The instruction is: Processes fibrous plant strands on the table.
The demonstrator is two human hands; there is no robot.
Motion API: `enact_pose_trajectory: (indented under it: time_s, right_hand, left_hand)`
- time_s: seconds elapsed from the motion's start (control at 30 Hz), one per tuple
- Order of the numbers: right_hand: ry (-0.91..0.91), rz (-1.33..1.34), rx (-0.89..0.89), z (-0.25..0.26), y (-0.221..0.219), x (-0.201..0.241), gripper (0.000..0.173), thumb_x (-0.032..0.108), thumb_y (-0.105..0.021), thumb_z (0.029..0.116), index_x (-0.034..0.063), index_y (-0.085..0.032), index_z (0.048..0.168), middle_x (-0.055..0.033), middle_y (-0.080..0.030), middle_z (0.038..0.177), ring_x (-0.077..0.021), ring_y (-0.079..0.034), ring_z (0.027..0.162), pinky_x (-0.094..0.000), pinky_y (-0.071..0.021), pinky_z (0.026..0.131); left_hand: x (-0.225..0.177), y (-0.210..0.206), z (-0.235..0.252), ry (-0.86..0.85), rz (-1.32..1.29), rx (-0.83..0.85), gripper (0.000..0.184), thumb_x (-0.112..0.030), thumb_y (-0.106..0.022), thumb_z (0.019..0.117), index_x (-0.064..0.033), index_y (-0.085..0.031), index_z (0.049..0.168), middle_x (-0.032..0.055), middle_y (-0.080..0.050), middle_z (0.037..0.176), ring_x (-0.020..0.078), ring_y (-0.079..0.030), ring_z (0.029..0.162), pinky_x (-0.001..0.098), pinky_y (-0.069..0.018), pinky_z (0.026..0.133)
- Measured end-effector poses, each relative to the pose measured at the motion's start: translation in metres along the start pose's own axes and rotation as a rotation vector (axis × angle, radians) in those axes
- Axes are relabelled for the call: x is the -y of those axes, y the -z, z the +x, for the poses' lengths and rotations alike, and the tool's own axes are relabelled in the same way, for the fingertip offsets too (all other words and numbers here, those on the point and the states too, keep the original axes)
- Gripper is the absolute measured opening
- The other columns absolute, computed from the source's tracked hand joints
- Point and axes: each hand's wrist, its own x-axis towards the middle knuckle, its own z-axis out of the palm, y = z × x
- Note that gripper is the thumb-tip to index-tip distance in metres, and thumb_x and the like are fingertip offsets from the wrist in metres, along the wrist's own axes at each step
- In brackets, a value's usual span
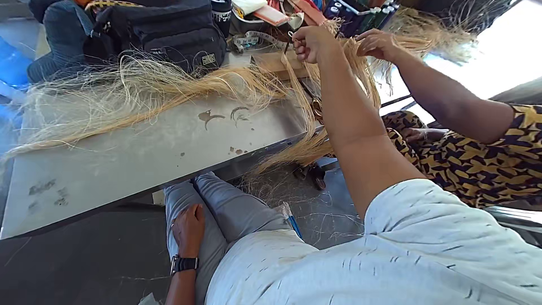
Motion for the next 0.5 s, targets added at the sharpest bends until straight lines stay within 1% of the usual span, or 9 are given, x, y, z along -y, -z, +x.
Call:
enact_pose_trajectory:
  time_s: [0.13,0.3,0.37,0.43,0.5]
  right_hand:
    - [-0.014,0.016,0.008,0.002,-0.001,-0.004,0.015,0.022,-0.056,0.0978,0.0173,-0.057,0.084,0.0054,-0.051,0.063,-0.005,-0.043,0.045,-0.02,-0.0379,0.043]
    - [-0.045,0.014,0.0,0.003,-0.002,-0.009,0.013,0.022,-0.056,0.0972,0.0176,-0.056,0.085,0.0052,-0.051,0.064,-0.0047,-0.042,0.045,-0.0196,-0.0367,0.043]
    - [-0.056,0.017,-0.003,0.003,-0.004,-0.012,0.014,0.021,-0.056,0.0969,0.0178,-0.056,0.083,0.0051,-0.05,0.063,-0.0046,-0.042,0.044,-0.0195,-0.0362,0.042]
    - [-0.067,0.007,0.005,0.004,-0.005,-0.016,0.015,0.021,-0.056,0.0973,0.0177,-0.056,0.082,0.0055,-0.05,0.063,-0.0042,-0.042,0.045,-0.0191,-0.036,0.042]
    - [-0.075,-0.007,0.006,0.004,-0.006,-0.021,0.015,0.022,-0.056,0.0983,0.0167,-0.058,0.084,0.0049,-0.052,0.064,-0.0044,-0.043,0.045,-0.0189,-0.0362,0.042]
  left_hand:
    - [0.0,-0.001,-0.001,-0.002,0.0,-0.012,0.036,-0.03,-0.048,0.1074,-0.0086,-0.076,0.106,0.0151,-0.075,0.097,0.0353,-0.071,0.1,0.061,-0.0497,0.093]
    - [-0.002,0.0,0.0,0.014,0.0,0.001,0.036,-0.031,-0.048,0.1074,-0.0087,-0.076,0.105,0.0152,-0.075,0.097,0.0353,-0.071,0.1,0.0609,-0.0497,0.093]
    - [-0.003,0.002,-0.001,0.017,-0.003,0.009,0.036,-0.03,-0.047,0.1076,-0.008,-0.076,0.106,0.0155,-0.075,0.097,0.0351,-0.071,0.099,0.0617,-0.0491,0.093]
    - [-0.003,0.002,-0.001,0.015,0.001,0.007,0.036,-0.03,-0.047,0.1077,-0.0085,-0.076,0.106,0.0148,-0.075,0.097,0.0347,-0.071,0.099,0.0615,-0.049,0.093]
    - [-0.002,0.001,-0.001,0.012,0.003,0.002,0.036,-0.031,-0.047,0.1076,-0.0085,-0.076,0.105,0.0141,-0.075,0.096,0.0348,-0.071,0.099,0.0615,-0.049,0.093]
